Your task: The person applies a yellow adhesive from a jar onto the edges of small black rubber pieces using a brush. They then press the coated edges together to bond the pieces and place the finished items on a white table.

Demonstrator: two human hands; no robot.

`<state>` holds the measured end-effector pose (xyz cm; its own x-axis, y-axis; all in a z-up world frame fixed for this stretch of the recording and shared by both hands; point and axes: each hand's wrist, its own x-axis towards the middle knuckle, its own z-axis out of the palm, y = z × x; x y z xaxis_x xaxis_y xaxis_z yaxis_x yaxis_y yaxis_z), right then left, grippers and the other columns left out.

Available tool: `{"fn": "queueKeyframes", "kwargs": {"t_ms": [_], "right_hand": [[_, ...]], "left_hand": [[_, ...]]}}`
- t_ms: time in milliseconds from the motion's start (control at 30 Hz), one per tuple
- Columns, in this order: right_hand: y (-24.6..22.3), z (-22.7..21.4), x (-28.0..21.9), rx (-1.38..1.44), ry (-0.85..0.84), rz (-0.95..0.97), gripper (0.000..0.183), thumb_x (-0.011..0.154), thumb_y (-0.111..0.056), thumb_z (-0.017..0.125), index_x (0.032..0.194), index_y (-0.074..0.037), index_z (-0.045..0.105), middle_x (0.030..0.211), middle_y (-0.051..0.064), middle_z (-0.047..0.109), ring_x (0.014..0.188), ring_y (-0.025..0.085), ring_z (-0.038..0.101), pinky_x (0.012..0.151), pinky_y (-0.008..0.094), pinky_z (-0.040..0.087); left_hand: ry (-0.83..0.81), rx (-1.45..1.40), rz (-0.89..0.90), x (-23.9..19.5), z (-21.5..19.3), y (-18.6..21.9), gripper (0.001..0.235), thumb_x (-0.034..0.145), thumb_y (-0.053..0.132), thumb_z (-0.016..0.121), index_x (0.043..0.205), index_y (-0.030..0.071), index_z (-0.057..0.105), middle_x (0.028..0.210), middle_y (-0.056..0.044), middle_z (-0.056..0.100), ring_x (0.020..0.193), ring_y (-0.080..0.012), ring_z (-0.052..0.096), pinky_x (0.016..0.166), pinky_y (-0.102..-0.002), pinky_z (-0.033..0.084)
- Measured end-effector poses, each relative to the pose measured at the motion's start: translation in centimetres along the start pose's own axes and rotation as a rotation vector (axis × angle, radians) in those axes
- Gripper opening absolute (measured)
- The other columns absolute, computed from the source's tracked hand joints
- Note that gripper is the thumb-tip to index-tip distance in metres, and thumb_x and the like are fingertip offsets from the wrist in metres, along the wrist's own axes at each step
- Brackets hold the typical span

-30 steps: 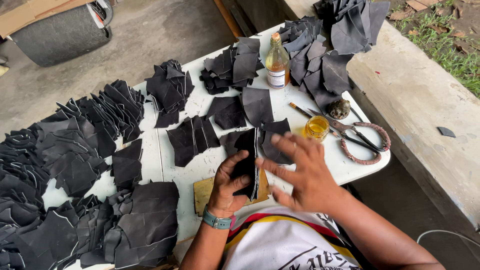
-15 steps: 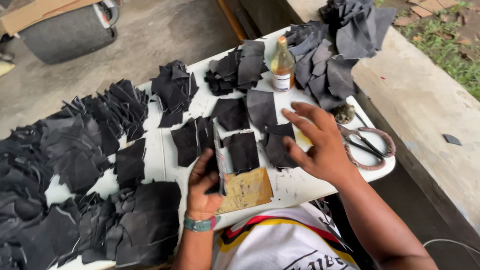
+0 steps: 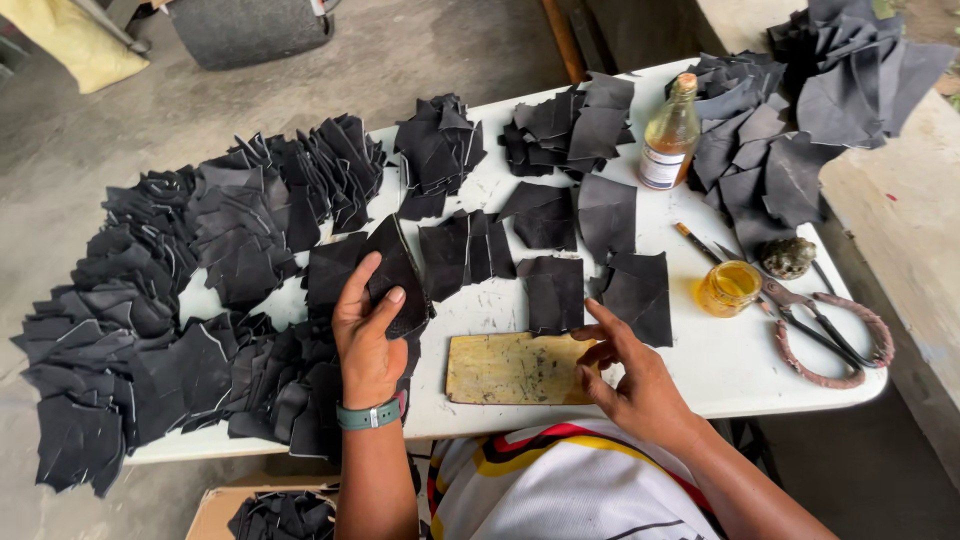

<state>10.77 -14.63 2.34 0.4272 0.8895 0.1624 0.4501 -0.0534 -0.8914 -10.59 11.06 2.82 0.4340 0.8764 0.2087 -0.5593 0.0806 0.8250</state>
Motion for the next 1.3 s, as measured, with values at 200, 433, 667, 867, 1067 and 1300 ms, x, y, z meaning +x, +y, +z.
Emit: {"fn": "queueKeyframes", "kwargs": {"t_ms": [200, 433, 667, 867, 1067, 1300], "right_hand": [[1.0, -0.6, 1.1, 0.160, 0.060, -0.001, 0.092, 0.083, -0.003, 0.071, 0.160, -0.015, 0.021, 0.125, 0.012, 0.067, 0.097, 0.017, 0.071, 0.074, 0.030, 0.060], [-0.8, 0.8, 6.2, 0.691, -0.016, 0.105, 0.108, 0.077, 0.007, 0.075, 0.163, -0.018, 0.016, 0.132, 0.012, 0.057, 0.114, 0.020, 0.062, 0.100, 0.036, 0.051], [0.6, 0.3, 6.7, 0.716, 0.188, 0.207, 0.102, 0.070, 0.019, 0.061, 0.161, -0.013, 0.029, 0.127, 0.015, 0.061, 0.096, 0.023, 0.065, 0.084, 0.035, 0.057], [2.7, -4.0, 5.9, 0.812, 0.313, 0.024, 0.104, 0.072, 0.015, 0.064, 0.165, -0.008, 0.023, 0.130, 0.014, 0.058, 0.107, 0.021, 0.062, 0.089, 0.033, 0.054], [3.4, -5.5, 5.3, 0.809, 0.371, -0.049, 0.104, 0.073, 0.011, 0.070, 0.163, -0.004, 0.022, 0.138, 0.011, 0.054, 0.123, 0.020, 0.058, 0.105, 0.032, 0.050], [3.4, -6.4, 5.1, 0.750, 0.383, -0.064, 0.103, 0.074, 0.011, 0.071, 0.164, -0.003, 0.024, 0.138, 0.011, 0.055, 0.126, 0.020, 0.058, 0.109, 0.033, 0.048]], "left_hand": [[-0.077, 0.036, -0.051, -1.2, 3.0, -2.2, 0.054, 0.084, -0.012, 0.068, 0.137, -0.002, 0.058, 0.124, -0.009, 0.070, 0.107, -0.0129, 0.067, 0.098, -0.027, 0.055], [-0.477, 0.374, -0.032, -4.9, 8.6, -5.7, 0.053, 0.089, -0.002, 0.070, 0.137, 0.001, 0.049, 0.128, -0.009, 0.063, 0.120, -0.0178, 0.062, 0.102, -0.029, 0.054], [-0.331, 0.739, 0.073, -2.0, 9.0, -5.0, 0.069, 0.079, 0.012, 0.081, 0.139, 0.006, 0.049, 0.138, -0.013, 0.058, 0.126, -0.0221, 0.060, 0.094, -0.034, 0.060], [-0.084, 1.290, 0.140, 7.9, 7.7, -7.3, 0.037, 0.085, 0.028, 0.080, 0.114, 0.008, 0.068, 0.119, -0.011, 0.068, 0.109, -0.0325, 0.067, 0.092, -0.045, 0.055], [-0.224, 1.738, -0.154, 10.5, 8.5, -11.9, 0.045, 0.073, 0.034, 0.082, 0.110, 0.013, 0.068, 0.125, -0.014, 0.058, 0.103, -0.0368, 0.066, 0.093, -0.059, 0.048], [-0.188, 1.821, -0.205, 11.9, 5.3, -11.7, 0.035, 0.075, 0.032, 0.079, 0.104, 0.014, 0.072, 0.132, -0.013, 0.057, 0.102, -0.0353, 0.068, 0.098, -0.060, 0.046]]}}
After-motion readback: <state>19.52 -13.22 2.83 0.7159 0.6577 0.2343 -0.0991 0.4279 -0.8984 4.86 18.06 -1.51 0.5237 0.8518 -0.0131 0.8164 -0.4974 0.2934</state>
